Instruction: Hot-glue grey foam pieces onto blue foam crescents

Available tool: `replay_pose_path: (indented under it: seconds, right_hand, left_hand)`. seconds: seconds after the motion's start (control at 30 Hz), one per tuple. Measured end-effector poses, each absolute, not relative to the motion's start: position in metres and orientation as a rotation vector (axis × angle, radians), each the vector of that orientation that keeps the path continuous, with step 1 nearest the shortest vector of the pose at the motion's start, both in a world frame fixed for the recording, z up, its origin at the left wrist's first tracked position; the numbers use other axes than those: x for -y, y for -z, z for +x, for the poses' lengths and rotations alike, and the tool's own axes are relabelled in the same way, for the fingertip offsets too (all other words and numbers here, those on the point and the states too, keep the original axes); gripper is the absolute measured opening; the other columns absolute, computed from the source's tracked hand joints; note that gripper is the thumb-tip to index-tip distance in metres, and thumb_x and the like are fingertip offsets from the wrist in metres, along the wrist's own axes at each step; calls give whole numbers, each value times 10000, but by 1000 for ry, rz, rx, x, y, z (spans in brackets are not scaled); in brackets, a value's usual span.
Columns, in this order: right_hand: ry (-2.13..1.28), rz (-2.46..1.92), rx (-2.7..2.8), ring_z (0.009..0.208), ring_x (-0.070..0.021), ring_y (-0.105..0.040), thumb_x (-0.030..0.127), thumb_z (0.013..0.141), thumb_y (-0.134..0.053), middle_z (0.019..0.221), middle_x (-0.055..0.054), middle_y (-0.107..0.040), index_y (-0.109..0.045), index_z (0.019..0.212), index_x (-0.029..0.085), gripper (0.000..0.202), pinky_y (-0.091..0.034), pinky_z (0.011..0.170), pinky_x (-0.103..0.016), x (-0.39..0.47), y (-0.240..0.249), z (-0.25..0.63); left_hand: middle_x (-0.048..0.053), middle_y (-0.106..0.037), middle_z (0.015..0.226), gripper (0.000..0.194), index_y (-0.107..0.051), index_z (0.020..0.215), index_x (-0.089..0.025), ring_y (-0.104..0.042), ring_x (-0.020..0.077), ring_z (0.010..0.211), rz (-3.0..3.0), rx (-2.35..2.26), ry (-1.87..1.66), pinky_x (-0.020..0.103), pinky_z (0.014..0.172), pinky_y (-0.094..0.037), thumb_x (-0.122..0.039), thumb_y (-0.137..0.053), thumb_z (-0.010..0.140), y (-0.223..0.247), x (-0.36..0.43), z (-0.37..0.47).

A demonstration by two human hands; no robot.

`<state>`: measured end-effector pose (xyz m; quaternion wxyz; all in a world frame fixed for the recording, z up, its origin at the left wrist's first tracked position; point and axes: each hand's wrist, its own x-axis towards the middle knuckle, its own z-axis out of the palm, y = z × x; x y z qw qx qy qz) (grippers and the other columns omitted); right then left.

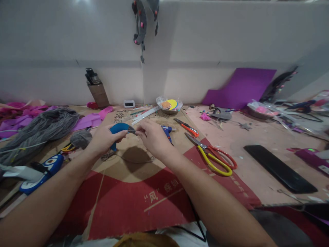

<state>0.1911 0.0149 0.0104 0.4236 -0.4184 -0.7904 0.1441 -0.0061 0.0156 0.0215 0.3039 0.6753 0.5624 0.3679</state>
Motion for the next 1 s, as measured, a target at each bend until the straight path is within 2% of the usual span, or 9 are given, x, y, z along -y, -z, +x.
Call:
replay_pose_path:
  seconds: [0.1,0.47,0.7,0.87,1.0]
  right_hand:
    - [-285,-1002,1985,756,-156,-540,184,863,-577,776,-33,-606,-610,729,191,138,-403,695,-301,-10,-16,192]
    - [-236,-969,1943,750,-152,-538,183,870,-580,780,-34,-600,-582,724,195,146,-408,686,-291,-8,-20,192]
    - [-264,-1013,1901,710,-144,-515,199,858,-581,749,-23,-590,-587,726,190,132,-390,672,-294,-10,-19,193]
    - [-439,-1046,1820,682,-139,-514,252,834,-604,727,-19,-605,-603,731,186,122,-391,648,-286,-14,-17,194]
    - [-823,-1046,1736,609,-112,-478,311,803,-620,666,12,-560,-578,702,182,169,-370,573,-258,-18,-15,193]
  left_hand:
    - [-11,-561,583,263,-613,739,-173,-491,123,540,1848,-1458,-905,247,510,-360,-434,-639,724,-19,-16,-5]
    - [-8,-595,624,236,-617,758,-176,-511,135,570,1903,-1440,-844,252,533,-376,-404,-648,703,-16,-13,0]
    - [-6,-598,591,253,-617,704,-178,-511,139,548,1880,-1459,-840,255,519,-364,-424,-668,687,-18,-12,0]
    - [-6,-612,607,294,-628,740,-177,-516,128,543,1812,-1418,-816,251,521,-368,-460,-686,691,-19,-9,0]
    - [-14,-606,619,304,-629,755,-175,-503,109,542,1686,-1307,-831,238,519,-359,-458,-713,680,-18,-9,-1]
